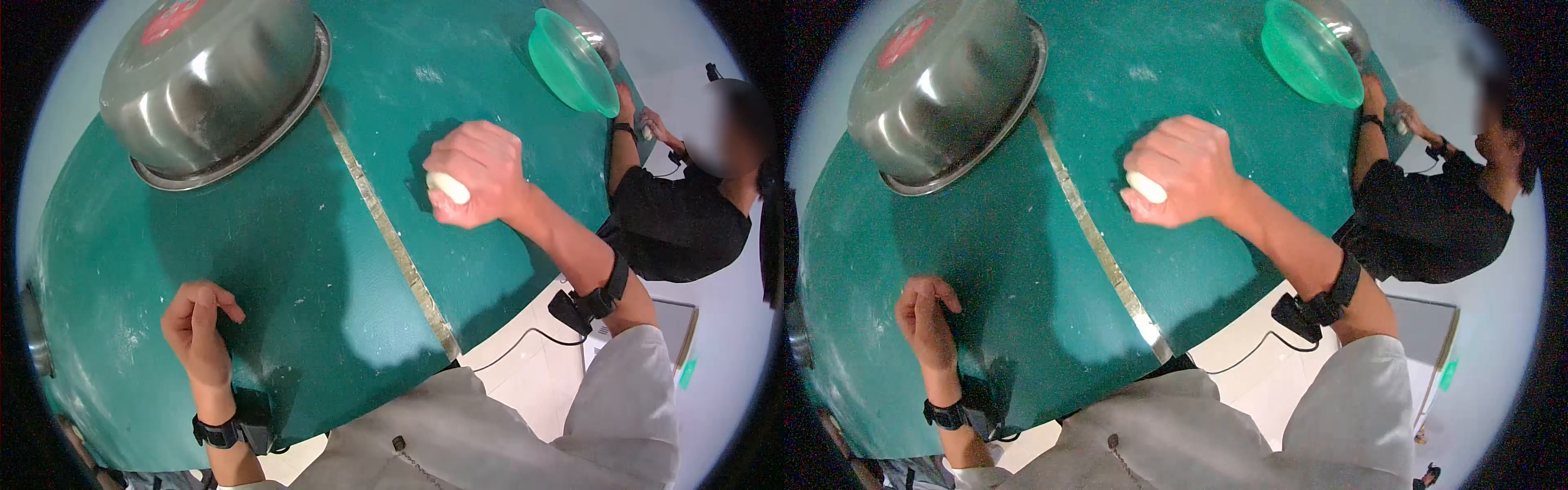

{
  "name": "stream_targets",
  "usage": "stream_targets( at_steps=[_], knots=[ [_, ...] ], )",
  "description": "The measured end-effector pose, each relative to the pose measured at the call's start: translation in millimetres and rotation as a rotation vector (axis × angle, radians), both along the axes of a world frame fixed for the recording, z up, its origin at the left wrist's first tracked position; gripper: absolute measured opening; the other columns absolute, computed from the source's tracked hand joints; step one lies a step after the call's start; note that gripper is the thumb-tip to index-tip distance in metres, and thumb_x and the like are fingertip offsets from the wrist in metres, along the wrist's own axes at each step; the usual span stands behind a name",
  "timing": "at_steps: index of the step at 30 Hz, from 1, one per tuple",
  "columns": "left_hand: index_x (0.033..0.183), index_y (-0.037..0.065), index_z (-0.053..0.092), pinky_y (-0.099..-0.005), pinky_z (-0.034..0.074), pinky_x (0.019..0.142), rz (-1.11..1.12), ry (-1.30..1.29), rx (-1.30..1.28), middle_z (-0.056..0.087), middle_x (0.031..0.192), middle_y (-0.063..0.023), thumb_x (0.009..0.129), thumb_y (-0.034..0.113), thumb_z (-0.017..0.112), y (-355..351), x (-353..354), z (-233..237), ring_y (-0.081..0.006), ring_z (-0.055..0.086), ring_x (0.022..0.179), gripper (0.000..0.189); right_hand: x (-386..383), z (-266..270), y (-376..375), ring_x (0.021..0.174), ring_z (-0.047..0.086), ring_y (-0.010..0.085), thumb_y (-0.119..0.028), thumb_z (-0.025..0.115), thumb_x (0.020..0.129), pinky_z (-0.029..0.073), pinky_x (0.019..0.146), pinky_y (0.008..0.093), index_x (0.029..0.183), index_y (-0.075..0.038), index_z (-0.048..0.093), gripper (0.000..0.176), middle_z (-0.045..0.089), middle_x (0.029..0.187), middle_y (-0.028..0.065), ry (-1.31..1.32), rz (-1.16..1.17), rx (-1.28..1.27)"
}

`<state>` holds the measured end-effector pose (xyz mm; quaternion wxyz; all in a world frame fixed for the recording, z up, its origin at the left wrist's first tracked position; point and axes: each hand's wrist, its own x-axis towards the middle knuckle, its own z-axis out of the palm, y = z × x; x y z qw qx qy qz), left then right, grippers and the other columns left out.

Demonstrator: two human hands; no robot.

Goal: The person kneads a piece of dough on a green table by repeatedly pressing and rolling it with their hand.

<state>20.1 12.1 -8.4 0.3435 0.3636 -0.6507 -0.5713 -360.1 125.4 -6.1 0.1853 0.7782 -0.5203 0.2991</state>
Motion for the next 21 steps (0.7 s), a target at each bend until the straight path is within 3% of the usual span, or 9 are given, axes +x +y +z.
stream_targets(
  at_steps=[6, 11, 13, 14, 16, 17, 18, 20, 21],
  knots=[
    [0.086, 0.0, 0.065, -0.0281, 0.044, 0.064, -0.013, 0.062, -0.061, 0.063, 0.078, -0.0057, 0.102, 0.02, 0.057, 0.2, -2.1, -1.0, -0.0143, 0.059, 0.066, 0.027, -1.4, 2.1, -4.1, 0.062, 0.062, 0.024, -0.029, 0.071, 0.075, 0.048, 0.054, 0.0365, 0.074, -0.014, 0.063, 0.017, 0.065, 0.074, 0.0027, 0.013, -0.108, -0.046],
    [0.087, 0.001, 0.065, -0.0279, 0.044, 0.065, 0.018, 0.126, 0.008, 0.062, 0.078, -0.0041, 0.103, 0.02, 0.057, -1.6, -3.3, -3.2, -0.0132, 0.058, 0.068, 0.027, 11.7, 0.9, 3.9, 0.062, 0.063, 0.0229, -0.029, 0.071, 0.079, 0.051, 0.058, 0.0369, 0.072, -0.013, 0.066, 0.018, 0.064, 0.07, 0.004, -0.092, -0.209, -0.041],
    [0.087, 0.001, 0.065, -0.0279, 0.044, 0.065, 0.011, 0.126, -0.007, 0.062, 0.077, -0.0037, 0.104, 0.021, 0.057, -2.1, -3.4, -0.4, -0.0129, 0.058, 0.069, 0.027, 10.4, 6.6, 12.7, 0.069, 0.066, 0.0214, -0.032, 0.064, 0.091, 0.053, 0.063, 0.0366, 0.082, -0.008, 0.068, 0.026, 0.066, 0.073, 0.0073, -0.58, -0.236, 0.106],
    [0.086, 0.002, 0.065, -0.0279, 0.044, 0.065, 0.005, 0.116, -0.001, 0.061, 0.076, -0.0034, 0.104, 0.021, 0.057, -0.7, -3.5, -0.5, -0.0126, 0.058, 0.069, 0.027, 4.1, 13.8, 19.2, 0.069, 0.066, 0.0214, -0.032, 0.064, 0.091, 0.053, 0.063, 0.0366, 0.082, -0.008, 0.068, 0.026, 0.066, 0.073, 0.0073, -0.57, -0.237, 0.102],
    [0.086, 0.002, 0.065, -0.0278, 0.044, 0.066, -0.001, 0.089, -0.007, 0.061, 0.076, -0.0031, 0.104, 0.021, 0.058, 0.1, -3.3, 1.6, -0.0122, 0.058, 0.069, 0.027, -4.7, 43.7, 34.8, 0.08, 0.068, 0.0214, -0.037, 0.055, 0.101, 0.054, 0.07, 0.0363, 0.095, -0.004, 0.067, 0.036, 0.068, 0.083, 0.0111, -1.779, 0.03, 0.447],
    [0.087, 0.002, 0.065, -0.0277, 0.044, 0.066, -0.01, 0.052, -0.011, 0.061, 0.076, -0.0027, 0.104, 0.021, 0.058, 0.3, -4.3, 2.3, -0.0119, 0.057, 0.07, 0.026, -4.5, 55.7, 45.3, 0.084, 0.069, 0.0249, -0.044, 0.049, 0.104, 0.056, 0.073, 0.0361, 0.103, -0.002, 0.065, 0.044, 0.068, 0.091, 0.0133, -1.916, 0.185, 0.488],
    [0.087, 0.002, 0.065, -0.0277, 0.044, 0.066, -0.018, 0.056, -0.007, 0.061, 0.076, -0.0027, 0.104, 0.021, 0.058, 0.8, -5.2, 2.8, -0.0119, 0.057, 0.07, 0.026, -0.5, 55.5, 49.7, 0.084, 0.069, 0.0249, -0.044, 0.049, 0.104, 0.056, 0.073, 0.0361, 0.103, -0.002, 0.065, 0.044, 0.068, 0.091, 0.0133, -1.914, 0.176, 0.481],
    [0.087, 0.002, 0.065, -0.0272, 0.043, 0.067, -0.045, 0.022, -0.04, 0.062, 0.075, -0.0022, 0.104, 0.021, 0.058, 2.0, -5.6, 3.9, -0.0116, 0.057, 0.07, 0.026, 8.4, 52.4, 55.2, 0.086, 0.068, 0.0202, -0.04, 0.056, 0.103, 0.056, 0.075, 0.0338, 0.102, -0.003, 0.067, 0.038, 0.068, 0.093, 0.009, -1.771, -0.159, 0.461],
    [0.087, 0.002, 0.065, -0.0272, 0.043, 0.067, -0.053, 0.021, -0.039, 0.062, 0.075, -0.0022, 0.104, 0.021, 0.058, 2.6, -6.0, 4.8, -0.0116, 0.057, 0.07, 0.026, 6.4, 52.3, 57.7, 0.086, 0.068, 0.0202, -0.04, 0.056, 0.103, 0.056, 0.075, 0.0338, 0.102, -0.003, 0.067, 0.038, 0.068, 0.093, 0.009, -1.775, -0.166, 0.455]
  ],
)
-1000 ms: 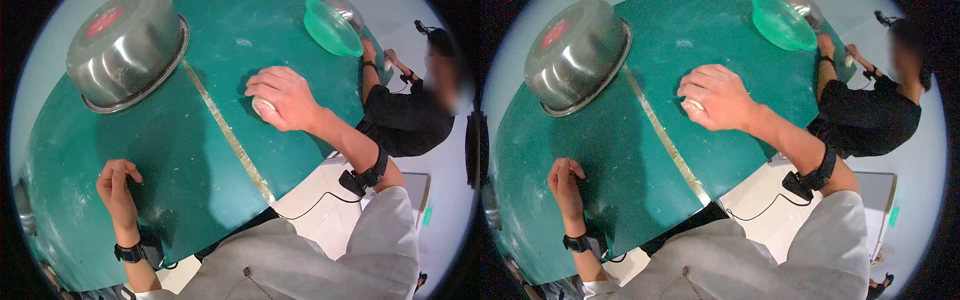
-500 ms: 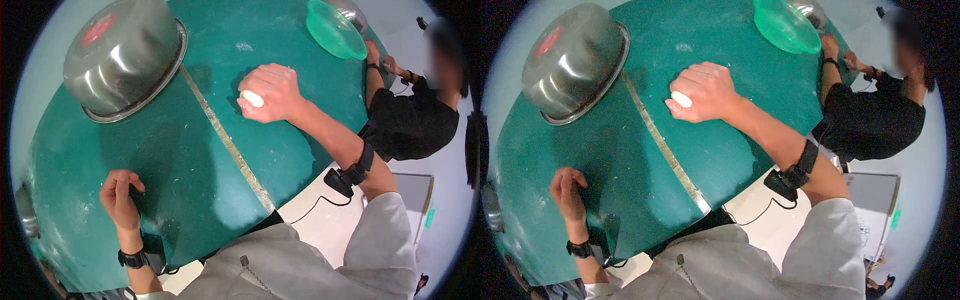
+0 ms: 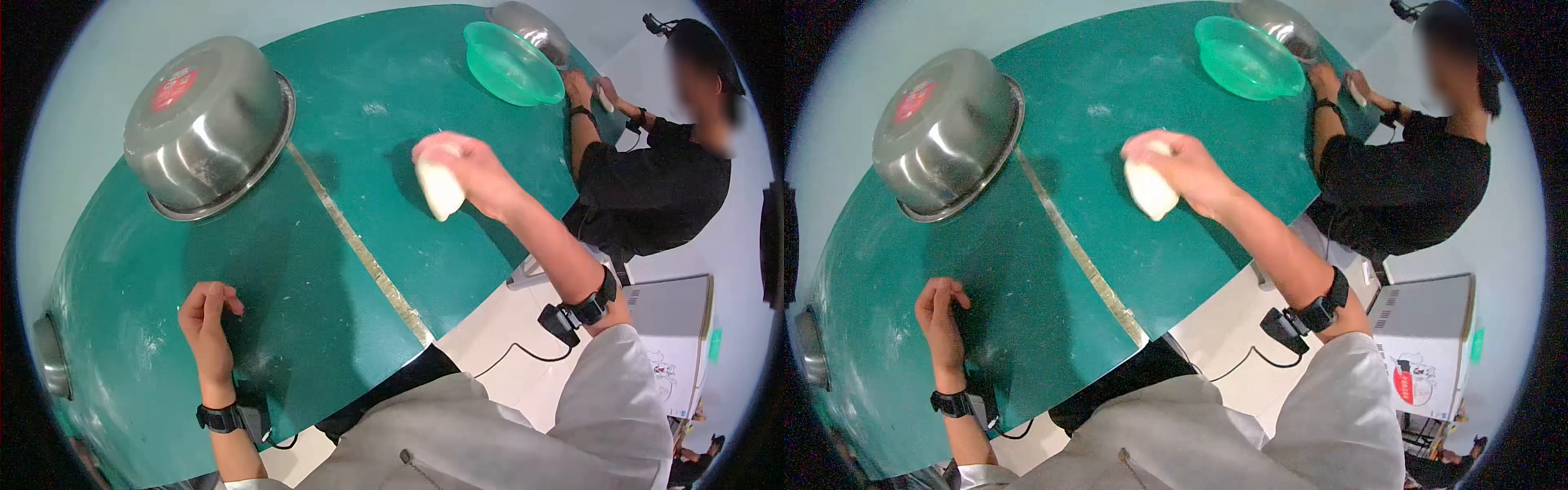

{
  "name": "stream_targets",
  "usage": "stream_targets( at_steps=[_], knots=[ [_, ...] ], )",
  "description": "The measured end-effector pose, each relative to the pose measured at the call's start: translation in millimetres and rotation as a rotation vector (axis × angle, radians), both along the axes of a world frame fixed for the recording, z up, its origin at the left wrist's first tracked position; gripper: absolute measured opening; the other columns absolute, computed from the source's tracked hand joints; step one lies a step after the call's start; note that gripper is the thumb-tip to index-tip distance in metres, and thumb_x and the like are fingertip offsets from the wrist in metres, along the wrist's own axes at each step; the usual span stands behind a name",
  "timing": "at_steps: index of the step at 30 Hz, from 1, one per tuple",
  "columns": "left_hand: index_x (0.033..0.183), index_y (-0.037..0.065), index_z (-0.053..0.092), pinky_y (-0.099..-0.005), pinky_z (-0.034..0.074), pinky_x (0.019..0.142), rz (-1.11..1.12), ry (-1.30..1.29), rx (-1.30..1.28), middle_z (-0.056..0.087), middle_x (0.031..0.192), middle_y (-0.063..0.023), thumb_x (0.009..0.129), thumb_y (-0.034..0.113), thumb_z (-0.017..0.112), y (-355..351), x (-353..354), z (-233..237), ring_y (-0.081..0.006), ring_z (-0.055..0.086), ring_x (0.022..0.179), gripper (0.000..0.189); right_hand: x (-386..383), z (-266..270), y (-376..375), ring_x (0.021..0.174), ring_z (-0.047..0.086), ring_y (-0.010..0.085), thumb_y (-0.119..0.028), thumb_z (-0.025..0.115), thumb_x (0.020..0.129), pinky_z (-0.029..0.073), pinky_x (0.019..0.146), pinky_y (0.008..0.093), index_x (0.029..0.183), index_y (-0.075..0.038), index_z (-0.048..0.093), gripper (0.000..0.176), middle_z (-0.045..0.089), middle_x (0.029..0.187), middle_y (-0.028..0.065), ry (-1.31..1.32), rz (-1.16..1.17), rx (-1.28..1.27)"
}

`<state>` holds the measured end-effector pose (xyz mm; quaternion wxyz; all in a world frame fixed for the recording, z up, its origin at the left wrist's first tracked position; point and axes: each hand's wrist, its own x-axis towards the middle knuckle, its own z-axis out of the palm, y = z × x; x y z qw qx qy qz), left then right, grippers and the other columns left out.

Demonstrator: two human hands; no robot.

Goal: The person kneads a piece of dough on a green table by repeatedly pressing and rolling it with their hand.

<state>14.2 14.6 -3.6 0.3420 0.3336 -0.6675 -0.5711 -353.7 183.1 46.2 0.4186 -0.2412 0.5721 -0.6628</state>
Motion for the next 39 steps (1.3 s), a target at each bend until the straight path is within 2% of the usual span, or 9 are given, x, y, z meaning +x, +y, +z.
stream_targets(
  at_steps=[4, 8, 11, 13, 14, 21, 28, 33, 39],
  knots=[
    [0.087, 0.002, 0.065, -0.0265, 0.043, 0.068, 0.011, -0.034, -0.028, 0.062, 0.075, -0.002, 0.104, 0.021, 0.058, -0.6, 2.8, -1.8, -0.0112, 0.057, 0.07, 0.027, -21.6, 15.1, -1.7, 0.089, 0.066, 0.0112, -0.025, 0.066, 0.098, 0.054, 0.077, 0.0296, 0.118, -0.004, 0.072, 0.03, 0.073, 0.095, 0.0051, 0.948, 0.177, 0.303],
    [0.087, 0.002, 0.065, -0.0264, 0.043, 0.068, 0.001, 0.012, -0.009, 0.062, 0.075, -0.0018, 0.104, 0.022, 0.058, -0.8, 1.5, -3.4, -0.0112, 0.057, 0.07, 0.027, -31.2, 33.0, -1.5, 0.088, 0.066, 0.0159, -0.03, 0.059, 0.098, 0.053, 0.083, 0.0329, 0.116, -0.004, 0.073, 0.034, 0.073, 0.096, 0.008, 0.982, 0.317, 0.49],
    [0.088, 0.003, 0.063, -0.0263, 0.04, 0.068, -0.03, -0.043, -0.048, 0.059, 0.079, -0.0015, 0.104, 0.024, 0.057, 0.1, 2.1, -2.2, -0.0107, 0.054, 0.072, 0.027, 4.9, 30.8, -1.0, 0.091, 0.068, 0.0234, -0.033, 0.06, 0.095, 0.054, 0.085, 0.0393, 0.108, -0.003, 0.069, 0.034, 0.071, 0.098, 0.0096, 0.863, 0.174, 0.613],
    [0.087, 0.003, 0.064, -0.0268, 0.041, 0.068, -0.016, -0.059, -0.049, 0.06, 0.078, -0.0016, 0.104, 0.023, 0.057, 1.0, 0.7, 0.4, -0.0111, 0.054, 0.071, 0.027, 37.3, 22.6, 0.8, 0.098, 0.068, 0.037, -0.036, 0.063, 0.09, 0.055, 0.084, 0.0489, 0.105, -0.008, 0.066, 0.032, 0.068, 0.104, 0.0164, 1.458, -0.06, 0.704],
    [0.087, 0.003, 0.064, -0.0273, 0.041, 0.068, 0.0, -0.072, -0.049, 0.06, 0.078, -0.0018, 0.104, 0.023, 0.057, 1.7, 1.3, 0.9, -0.0115, 0.055, 0.071, 0.027, 38.8, 13.0, 0.7, 0.095, 0.067, 0.0352, -0.036, 0.064, 0.091, 0.055, 0.08, 0.051, 0.102, -0.009, 0.061, 0.029, 0.064, 0.102, 0.0132, 1.564, -0.069, 0.66],
    [0.085, 0.002, 0.066, -0.0282, 0.043, 0.068, 0.004, -0.076, -0.006, 0.062, 0.078, -0.0032, 0.103, 0.02, 0.059, 3.8, -0.2, 3.5, -0.0128, 0.058, 0.071, 0.027, 31.9, 32.3, -14.0, 0.089, 0.068, 0.0338, -0.042, 0.063, 0.096, 0.055, 0.076, 0.0467, 0.09, -0.006, 0.067, 0.036, 0.067, 0.091, 0.0115, 1.251, 0.314, 0.434],
    [0.09, -0.001, 0.068, -0.027, 0.049, 0.07, -0.078, -0.025, 0.046, 0.067, 0.08, -0.005, 0.103, 0.011, 0.058, 0.9, 4.2, -0.6, -0.0117, 0.063, 0.075, 0.02, 38.9, -1.6, -42.4, 0.074, 0.066, 0.0351, -0.04, 0.063, 0.096, 0.051, 0.064, 0.0471, 0.07, -0.005, 0.07, 0.044, 0.063, 0.068, 0.0124, 1.579, 0.403, 0.332],
    [0.09, -0.001, 0.067, -0.0271, 0.05, 0.069, -0.087, -0.046, 0.049, 0.068, 0.08, -0.0057, 0.103, 0.013, 0.059, 1.8, 2.1, 0.6, -0.0124, 0.064, 0.075, 0.02, 16.9, -27.6, -78.1, 0.053, 0.059, 0.0455, -0.036, 0.055, 0.094, 0.05, 0.056, 0.0554, 0.055, -0.006, 0.065, 0.05, 0.059, 0.055, 0.0199, 1.651, 0.208, 0.188],
    [0.089, 0.0, 0.067, -0.0268, 0.048, 0.07, -0.081, -0.068, -0.006, 0.067, 0.08, -0.0046, 0.103, 0.015, 0.058, 1.1, 0.6, 2.8, -0.0115, 0.061, 0.074, 0.022, -2.8, -36.8, -99.1, 0.047, 0.056, 0.0374, -0.026, 0.058, 0.091, 0.043, 0.045, 0.0468, 0.053, -0.005, 0.055, 0.043, 0.056, 0.053, 0.0132, 1.897, 0.042, -0.065]
  ],
)
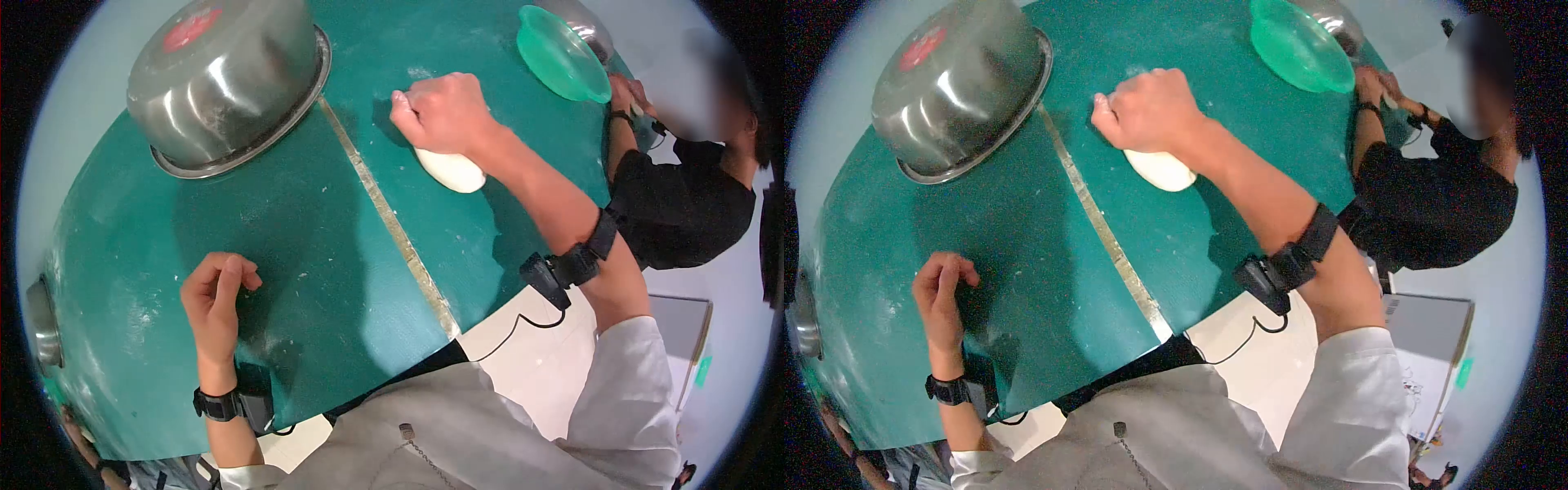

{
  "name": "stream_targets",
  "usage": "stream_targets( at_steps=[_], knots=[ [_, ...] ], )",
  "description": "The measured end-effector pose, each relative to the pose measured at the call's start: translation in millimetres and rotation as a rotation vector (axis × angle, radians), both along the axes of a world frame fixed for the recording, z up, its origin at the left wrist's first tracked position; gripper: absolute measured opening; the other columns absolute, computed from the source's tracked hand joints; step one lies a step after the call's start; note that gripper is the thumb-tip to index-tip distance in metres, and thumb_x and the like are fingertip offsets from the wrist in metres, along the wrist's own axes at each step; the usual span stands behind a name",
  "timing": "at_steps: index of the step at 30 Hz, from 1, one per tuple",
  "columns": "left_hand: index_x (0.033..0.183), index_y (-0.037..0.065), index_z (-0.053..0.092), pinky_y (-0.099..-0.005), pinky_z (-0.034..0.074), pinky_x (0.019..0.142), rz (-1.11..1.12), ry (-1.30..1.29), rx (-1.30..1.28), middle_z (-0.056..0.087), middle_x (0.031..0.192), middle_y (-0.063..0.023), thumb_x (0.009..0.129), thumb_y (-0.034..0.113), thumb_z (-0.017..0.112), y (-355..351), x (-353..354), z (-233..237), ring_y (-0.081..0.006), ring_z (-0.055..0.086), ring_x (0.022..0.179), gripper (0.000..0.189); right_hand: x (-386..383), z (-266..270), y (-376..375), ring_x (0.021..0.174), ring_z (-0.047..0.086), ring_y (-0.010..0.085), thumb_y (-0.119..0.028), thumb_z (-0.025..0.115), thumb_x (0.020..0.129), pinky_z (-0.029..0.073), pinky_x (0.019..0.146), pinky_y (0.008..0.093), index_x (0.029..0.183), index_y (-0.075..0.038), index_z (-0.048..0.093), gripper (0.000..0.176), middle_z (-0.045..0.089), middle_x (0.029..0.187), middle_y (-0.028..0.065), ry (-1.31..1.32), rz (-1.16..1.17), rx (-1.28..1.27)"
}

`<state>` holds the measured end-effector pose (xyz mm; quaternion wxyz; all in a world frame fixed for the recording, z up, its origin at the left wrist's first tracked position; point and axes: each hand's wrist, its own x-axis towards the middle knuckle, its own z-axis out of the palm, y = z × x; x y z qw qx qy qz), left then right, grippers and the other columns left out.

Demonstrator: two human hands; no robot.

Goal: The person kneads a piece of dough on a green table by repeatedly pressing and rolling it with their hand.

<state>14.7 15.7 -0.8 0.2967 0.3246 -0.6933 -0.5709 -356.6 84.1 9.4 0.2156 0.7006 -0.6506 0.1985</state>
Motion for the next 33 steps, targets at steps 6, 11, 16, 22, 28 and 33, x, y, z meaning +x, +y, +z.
stream_targets(
  at_steps=[6, 11, 16, 22, 28, 33],
  knots=[
    [0.09, 0.0, 0.068, -0.0263, 0.047, 0.072, 0.032, -0.008, 0.008, 0.065, 0.079, -0.0033, 0.104, 0.017, 0.058, 2.9, -0.7, 5.7, -0.0111, 0.06, 0.075, 0.024, 19.8, 25.3, 28.3, 0.061, 0.063, 0.0351, -0.036, 0.054, 0.097, 0.05, 0.054, 0.0473, 0.065, -0.006, 0.065, 0.045, 0.065, 0.067, 0.0116, -0.121, -0.214, 0.227],
    [0.09, 0.0, 0.069, -0.0261, 0.047, 0.073, 0.033, -0.005, 0.024, 0.066, 0.08, -0.0031, 0.104, 0.016, 0.057, 2.0, -0.3, 5.7, -0.0106, 0.06, 0.076, 0.024, 22.5, 24.6, 60.6, 0.08, 0.067, 0.0313, -0.044, 0.048, 0.103, 0.052, 0.065, 0.0468, 0.095, -0.003, 0.071, 0.047, 0.069, 0.095, 0.0114, -0.21, 0.029, 0.143],
    [0.088, 0.001, 0.068, -0.0263, 0.045, 0.071, 0.047, 0.013, 0.046, 0.064, 0.079, -0.0029, 0.103, 0.017, 0.057, 5.1, -5.7, 8.0, -0.0108, 0.059, 0.075, 0.024, 20.9, 70.5, 90.9, 0.073, 0.067, 0.0361, -0.046, 0.05, 0.101, 0.052, 0.063, 0.0498, 0.08, -0.007, 0.073, 0.05, 0.07, 0.084, 0.0148, -0.42, -0.079, 0.581],
    [0.091, -0.001, 0.069, -0.0261, 0.048, 0.072, 0.017, 0.043, 0.073, 0.067, 0.08, -0.0043, 0.103, 0.012, 0.057, 2.1, -0.9, 4.1, -0.0107, 0.062, 0.076, 0.021, 37.2, 42.2, 96.6, 0.067, 0.065, 0.0355, -0.023, 0.058, 0.094, 0.051, 0.06, 0.0419, 0.082, -0.002, 0.068, 0.026, 0.068, 0.078, 0.0147, -0.167, -0.042, 0.427],
    [0.09, -0.001, 0.068, -0.0263, 0.048, 0.07, 0.009, 0.026, 0.086, 0.068, 0.081, -0.0047, 0.103, 0.011, 0.057, 3.5, -1.7, 7.0, -0.011, 0.062, 0.075, 0.02, 28.6, 8.1, 75.4, 0.058, 0.064, 0.0333, -0.015, 0.057, 0.09, 0.051, 0.054, 0.0417, 0.069, -0.005, 0.066, 0.025, 0.063, 0.065, 0.0121, -0.2, 0.065, 0.126],
    [0.089, 0.0, 0.068, -0.0268, 0.048, 0.07, 0.016, 0.033, 0.071, 0.068, 0.082, -0.0048, 0.103, 0.011, 0.057, 3.0, -1.7, 0.9, -0.0115, 0.062, 0.075, 0.021, 7.8, 3.4, 21.9, 0.054, 0.062, 0.0358, -0.03, 0.054, 0.094, 0.049, 0.048, 0.0463, 0.063, -0.011, 0.064, 0.038, 0.06, 0.058, 0.0142, -0.077, -0.035, 0.231]
  ],
)
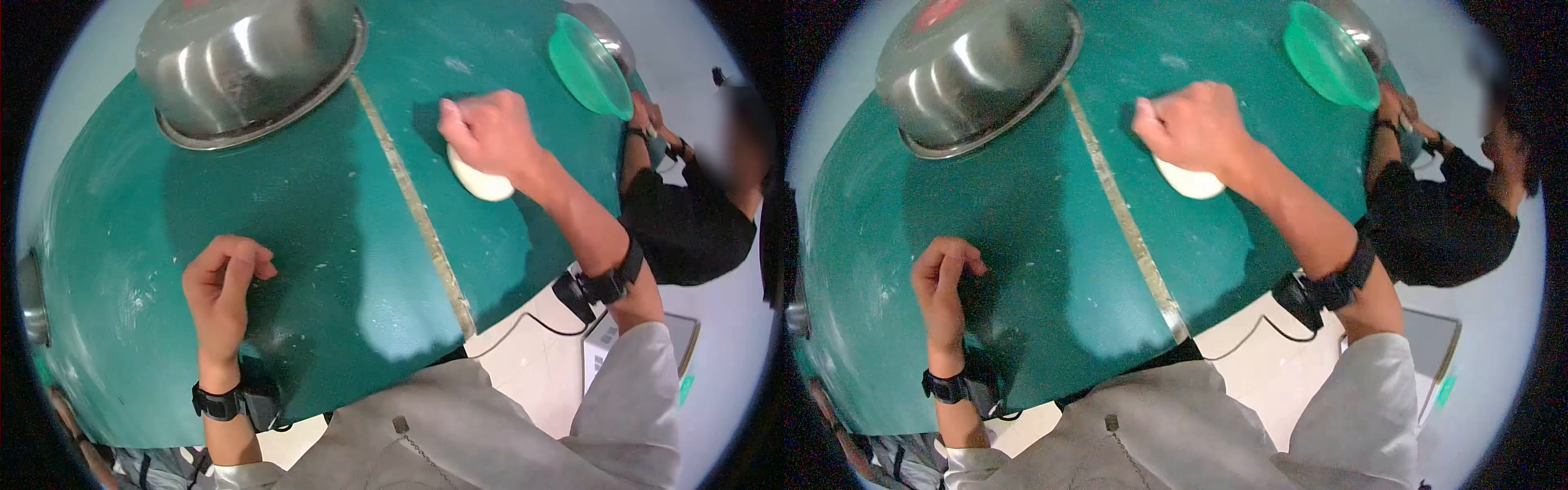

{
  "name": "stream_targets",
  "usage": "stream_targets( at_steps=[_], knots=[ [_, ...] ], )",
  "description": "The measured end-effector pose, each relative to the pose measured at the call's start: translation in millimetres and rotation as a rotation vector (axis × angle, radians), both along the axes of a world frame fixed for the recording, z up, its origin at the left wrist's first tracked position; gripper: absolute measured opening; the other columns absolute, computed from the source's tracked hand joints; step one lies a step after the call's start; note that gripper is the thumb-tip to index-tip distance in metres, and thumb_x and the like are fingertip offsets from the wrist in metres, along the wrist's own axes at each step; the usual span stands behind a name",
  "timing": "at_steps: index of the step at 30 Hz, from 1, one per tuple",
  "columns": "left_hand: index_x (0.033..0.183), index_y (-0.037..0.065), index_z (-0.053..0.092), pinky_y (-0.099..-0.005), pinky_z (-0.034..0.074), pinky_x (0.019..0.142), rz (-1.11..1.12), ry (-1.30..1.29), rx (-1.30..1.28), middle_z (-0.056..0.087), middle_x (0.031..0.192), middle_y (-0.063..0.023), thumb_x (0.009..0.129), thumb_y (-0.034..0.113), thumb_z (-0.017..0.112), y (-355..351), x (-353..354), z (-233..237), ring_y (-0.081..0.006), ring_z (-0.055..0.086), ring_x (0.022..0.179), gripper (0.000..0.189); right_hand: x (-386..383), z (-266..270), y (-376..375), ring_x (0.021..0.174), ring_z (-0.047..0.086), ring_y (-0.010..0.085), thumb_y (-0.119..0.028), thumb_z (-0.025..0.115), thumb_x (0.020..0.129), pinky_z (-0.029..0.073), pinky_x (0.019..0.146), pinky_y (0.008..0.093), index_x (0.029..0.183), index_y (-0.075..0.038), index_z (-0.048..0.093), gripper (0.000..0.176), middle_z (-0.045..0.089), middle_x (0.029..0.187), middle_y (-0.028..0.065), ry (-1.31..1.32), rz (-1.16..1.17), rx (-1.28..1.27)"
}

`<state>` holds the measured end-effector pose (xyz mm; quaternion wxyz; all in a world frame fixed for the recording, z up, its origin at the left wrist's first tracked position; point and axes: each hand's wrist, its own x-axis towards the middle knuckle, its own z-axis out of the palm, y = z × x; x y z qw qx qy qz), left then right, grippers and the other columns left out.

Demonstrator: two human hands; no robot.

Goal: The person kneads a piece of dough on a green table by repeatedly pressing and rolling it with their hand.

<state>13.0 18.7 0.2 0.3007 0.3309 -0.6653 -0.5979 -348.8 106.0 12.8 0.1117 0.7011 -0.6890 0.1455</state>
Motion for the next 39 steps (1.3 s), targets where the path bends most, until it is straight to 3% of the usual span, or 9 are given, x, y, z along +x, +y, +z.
stream_targets(
  at_steps=[4, 7, 9, 10, 13, 17, 23, 31, 39],
  knots=[
    [0.089, 0.0, 0.068, -0.0266, 0.048, 0.072, 0.004, -0.013, -0.05, 0.067, 0.081, -0.0041, 0.103, 0.013, 0.057, 0.4, 0.8, 2.1, -0.0113, 0.061, 0.075, 0.022, 12.9, 0.9, 1.8, 0.048, 0.056, 0.0359, -0.027, 0.058, 0.094, 0.044, 0.045, 0.0452, 0.058, -0.006, 0.054, 0.042, 0.057, 0.056, 0.0126, 0.021, 0.034, -0.162],
    [0.089, 0.0, 0.068, -0.0262, 0.047, 0.073, 0.012, -0.035, -0.066, 0.066, 0.08, -0.0036, 0.103, 0.014, 0.058, -1.0, 0.8, 5.8, -0.0111, 0.061, 0.076, 0.022, 28.5, 9.4, 17.6, 0.068, 0.065, 0.0349, -0.029, 0.06, 0.093, 0.052, 0.06, 0.0448, 0.073, -0.006, 0.065, 0.031, 0.068, 0.077, 0.0133, -0.053, -0.196, -0.039],
    [0.09, 0.0, 0.068, -0.026, 0.047, 0.073, 0.02, -0.033, -0.067, 0.066, 0.08, -0.0034, 0.103, 0.015, 0.058, -2.0, 2.1, 3.5, -0.011, 0.061, 0.076, 0.023, 34.6, 9.2, 22.7, 0.1, 0.067, 0.0349, -0.034, 0.061, 0.092, 0.054, 0.085, 0.0429, 0.099, -0.006, 0.07, 0.03, 0.07, 0.11, 0.0139, 0.1, -0.148, -0.378],
    [0.09, 0.0, 0.068, -0.0261, 0.047, 0.073, 0.012, -0.019, -0.057, 0.066, 0.08, -0.0035, 0.103, 0.015, 0.058, -3.2, 2.5, 1.7, -0.011, 0.061, 0.076, 0.023, 36.7, 9.1, 31.5, 0.115, 0.063, 0.0346, -0.043, 0.062, 0.091, 0.052, 0.093, 0.0467, 0.11, -0.005, 0.072, 0.043, 0.067, 0.124, 0.0168, 0.015, -0.207, -0.206],
    [0.091, -0.001, 0.069, -0.0263, 0.047, 0.073, -0.005, 0.004, -0.033, 0.066, 0.08, -0.0037, 0.104, 0.015, 0.058, -5.0, 4.3, -0.7, -0.0108, 0.061, 0.077, 0.023, 53.8, 21.8, 62.7, 0.117, 0.063, 0.0351, -0.037, 0.057, 0.098, 0.049, 0.099, 0.0426, 0.116, -0.007, 0.07, 0.038, 0.066, 0.13, 0.0138, -0.23, -0.228, 0.081],
    [0.092, -0.002, 0.069, -0.0264, 0.048, 0.073, -0.038, 0.025, -0.034, 0.067, 0.081, -0.0038, 0.104, 0.014, 0.057, -4.0, 2.7, -4.1, -0.0108, 0.061, 0.077, 0.023, 45.1, 58.0, 82.3, 0.108, 0.068, 0.0337, -0.033, 0.054, 0.101, 0.053, 0.092, 0.0421, 0.114, -0.007, 0.071, 0.034, 0.069, 0.124, 0.0139, -0.39, -0.179, 0.449],
    [0.092, -0.002, 0.069, -0.0254, 0.047, 0.073, -0.039, -0.001, -0.007, 0.067, 0.081, -0.0042, 0.104, 0.013, 0.057, -2.2, 3.2, -2.2, -0.0102, 0.061, 0.077, 0.022, 58.2, 37.5, 75.2, 0.094, 0.07, 0.0324, -0.026, 0.057, 0.097, 0.056, 0.081, 0.0418, 0.105, -0.008, 0.073, 0.026, 0.073, 0.11, 0.011, -0.166, -0.162, 0.265],
    [0.089, -0.002, 0.068, -0.0262, 0.049, 0.068, -0.025, -0.039, -0.023, 0.069, 0.08, -0.0051, 0.102, 0.01, 0.058, 1.5, 0.2, 7.2, -0.011, 0.063, 0.075, 0.02, 66.8, 2.2, 63.4, 0.072, 0.065, 0.0242, -0.019, 0.069, 0.076, 0.054, 0.067, 0.0372, 0.078, -0.013, 0.069, 0.006, 0.068, 0.082, 0.0016, 0.037, 0.099, -0.191],
    [0.089, -0.001, 0.068, -0.0261, 0.048, 0.068, -0.025, -0.036, -0.007, 0.068, 0.08, -0.0049, 0.103, 0.012, 0.058, 3.3, -1.6, 11.3, -0.0107, 0.062, 0.074, 0.021, 43.8, 0.1, 12.7, 0.054, 0.062, 0.0331, -0.029, 0.067, 0.081, 0.049, 0.048, 0.0486, 0.064, -0.014, 0.065, 0.023, 0.061, 0.064, 0.0073, -0.096, -0.001, -0.062]
  ],
)
